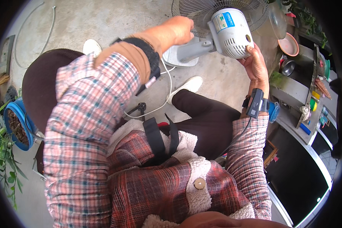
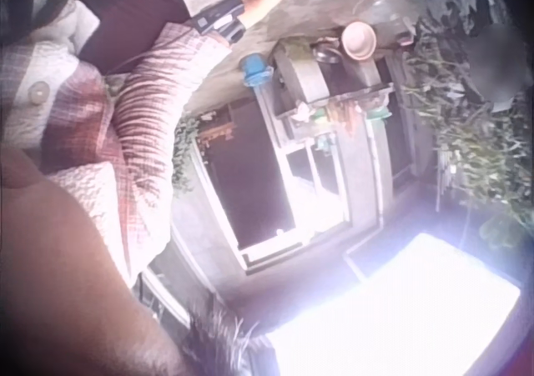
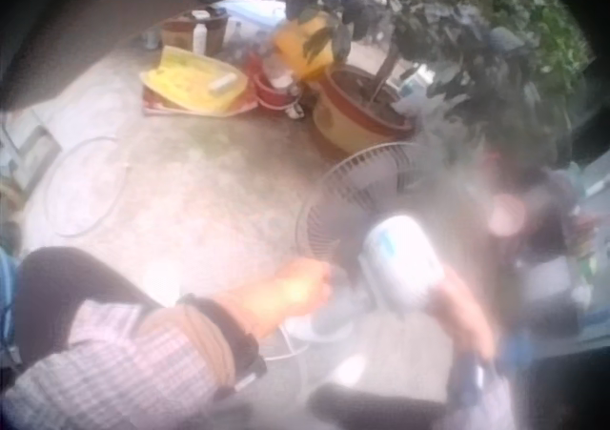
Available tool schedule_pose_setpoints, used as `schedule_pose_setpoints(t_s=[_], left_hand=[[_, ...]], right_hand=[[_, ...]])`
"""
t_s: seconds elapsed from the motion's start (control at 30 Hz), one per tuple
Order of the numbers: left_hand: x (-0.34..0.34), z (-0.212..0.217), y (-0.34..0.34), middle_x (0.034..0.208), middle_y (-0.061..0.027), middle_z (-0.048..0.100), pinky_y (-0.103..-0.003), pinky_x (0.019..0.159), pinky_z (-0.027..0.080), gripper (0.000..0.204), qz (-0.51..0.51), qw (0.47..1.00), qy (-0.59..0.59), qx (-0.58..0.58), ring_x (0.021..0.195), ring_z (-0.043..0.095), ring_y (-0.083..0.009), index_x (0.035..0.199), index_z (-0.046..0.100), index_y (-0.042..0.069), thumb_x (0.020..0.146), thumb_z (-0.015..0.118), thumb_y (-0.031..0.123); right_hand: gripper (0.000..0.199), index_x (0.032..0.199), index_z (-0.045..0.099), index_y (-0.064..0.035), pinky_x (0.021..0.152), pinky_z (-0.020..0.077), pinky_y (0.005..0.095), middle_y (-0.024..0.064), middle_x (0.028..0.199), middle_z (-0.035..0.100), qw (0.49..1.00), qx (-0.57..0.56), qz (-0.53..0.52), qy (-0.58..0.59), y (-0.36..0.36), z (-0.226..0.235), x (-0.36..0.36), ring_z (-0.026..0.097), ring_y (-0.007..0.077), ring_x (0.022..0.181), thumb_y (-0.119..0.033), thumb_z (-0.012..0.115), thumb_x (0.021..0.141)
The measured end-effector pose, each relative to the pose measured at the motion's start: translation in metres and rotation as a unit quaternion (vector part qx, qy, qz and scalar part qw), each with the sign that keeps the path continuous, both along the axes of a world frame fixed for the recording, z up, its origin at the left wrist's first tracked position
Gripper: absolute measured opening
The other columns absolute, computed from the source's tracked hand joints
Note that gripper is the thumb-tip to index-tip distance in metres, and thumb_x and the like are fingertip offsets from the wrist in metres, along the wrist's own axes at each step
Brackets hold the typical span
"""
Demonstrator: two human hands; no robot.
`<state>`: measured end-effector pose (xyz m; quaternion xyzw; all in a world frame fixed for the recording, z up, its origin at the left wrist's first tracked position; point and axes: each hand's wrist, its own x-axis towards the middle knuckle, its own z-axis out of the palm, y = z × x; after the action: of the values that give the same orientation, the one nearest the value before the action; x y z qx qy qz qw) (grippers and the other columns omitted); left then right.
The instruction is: The person assembles a pedestal fan by attaching the motor housing to the stand, securing the rear and front grilles, and aligning the components. The person handles the fan base, motor housing, and grilles, and briefly moves a potted plant aside.
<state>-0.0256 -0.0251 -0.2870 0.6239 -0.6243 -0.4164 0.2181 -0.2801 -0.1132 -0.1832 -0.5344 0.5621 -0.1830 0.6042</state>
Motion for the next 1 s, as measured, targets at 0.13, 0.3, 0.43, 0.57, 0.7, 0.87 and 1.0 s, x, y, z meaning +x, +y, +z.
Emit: schedule_pose_setpoints(t_s=[0.13, 0.3, 0.43, 0.57, 0.7, 0.87, 1.0], left_hand=[[-0.046, -0.040, 0.011, 0.107, -0.0174, 0.065, -0.038, 0.085, 0.051, 0.040, 0.096, 0.985, 0.142, -0.001, 0.097, 0.063, -0.0293, 0.120, 0.059, 0.009, 0.085, 0.066, 0.025], [-0.087, -0.067, 0.016, 0.107, -0.0149, 0.064, -0.038, 0.081, 0.051, 0.038, 0.176, 0.955, 0.225, -0.078, 0.092, 0.064, -0.0302, 0.116, 0.061, 0.008, 0.086, 0.066, 0.030], [-0.101, -0.073, 0.013, 0.101, -0.0131, 0.064, -0.040, 0.077, 0.051, 0.031, 0.193, 0.959, 0.183, -0.099, 0.088, 0.063, -0.0336, 0.107, 0.062, 0.006, 0.085, 0.066, 0.028], [-0.103, -0.078, 0.014, 0.092, -0.0137, 0.063, -0.042, 0.072, 0.051, 0.028, 0.155, 0.964, 0.173, -0.132, 0.083, 0.062, -0.0358, 0.096, 0.060, 0.005, 0.084, 0.068, 0.028], [-0.108, -0.078, 0.017, 0.087, -0.0143, 0.062, -0.043, 0.067, 0.051, 0.027, 0.167, 0.962, 0.165, -0.139, 0.078, 0.062, -0.0365, 0.090, 0.057, 0.004, 0.083, 0.068, 0.028], [-0.113, -0.073, 0.010, 0.087, -0.0132, 0.063, -0.043, 0.066, 0.050, 0.028, 0.211, 0.955, 0.165, -0.131, 0.076, 0.062, -0.0355, 0.090, 0.057, 0.005, 0.083, 0.069, 0.029], [-0.113, -0.073, 0.000, 0.087, -0.0112, 0.063, -0.042, 0.066, 0.051, 0.027, 0.221, 0.946, 0.183, -0.150, 0.077, 0.063, -0.0341, 0.092, 0.057, 0.007, 0.083, 0.068, 0.030]], right_hand=[[0.073, 0.137, 0.039, 0.0005, 0.093, 0.0466, 0.0402, 0.0135, 0.124, 0.056, 1.000, 0.001, -0.004, 0.005, 0.003, 0.003, 0.003, 0.058, 0.0248, 0.110, -0.032, 0.069, 0.079], [0.074, 0.139, 0.037, 0.0009, 0.094, 0.0459, 0.0406, 0.0141, 0.126, 0.054, 1.000, -0.001, -0.005, 0.014, 0.005, 0.006, 0.009, 0.057, 0.0248, 0.111, -0.031, 0.068, 0.080], [0.076, 0.141, 0.035, 0.0001, 0.096, 0.0452, 0.0391, 0.0144, 0.129, 0.052, 0.999, -0.017, 0.008, 0.046, 0.011, 0.012, 0.019, 0.055, 0.0250, 0.115, -0.032, 0.069, 0.081], [0.094, 0.143, 0.025, 0.0065, 0.106, 0.0336, 0.0382, 0.0200, 0.134, 0.045, 0.980, -0.132, 0.060, 0.139, 0.020, 0.012, 0.034, 0.044, 0.0266, 0.124, -0.026, 0.079, 0.073], [0.088, 0.142, 0.027, 0.0066, 0.103, 0.0363, 0.0371, 0.0192, 0.133, 0.046, 0.979, -0.120, 0.044, 0.156, 0.019, 0.008, 0.037, 0.046, 0.0263, 0.122, -0.021, 0.076, 0.074], [0.071, 0.140, 0.037, -0.0014, 0.096, 0.0449, 0.0415, 0.0119, 0.127, 0.054, 0.989, -0.086, -0.026, 0.116, 0.009, 0.007, 0.022, 0.056, 0.0232, 0.114, -0.028, 0.068, 0.082], [0.065, 0.137, 0.040, -0.0023, 0.092, 0.0471, 0.0455, 0.0121, 0.125, 0.055, 0.993, -0.049, -0.058, 0.087, -0.001, 0.010, 0.010, 0.057, 0.0254, 0.111, -0.032, 0.065, 0.085]])
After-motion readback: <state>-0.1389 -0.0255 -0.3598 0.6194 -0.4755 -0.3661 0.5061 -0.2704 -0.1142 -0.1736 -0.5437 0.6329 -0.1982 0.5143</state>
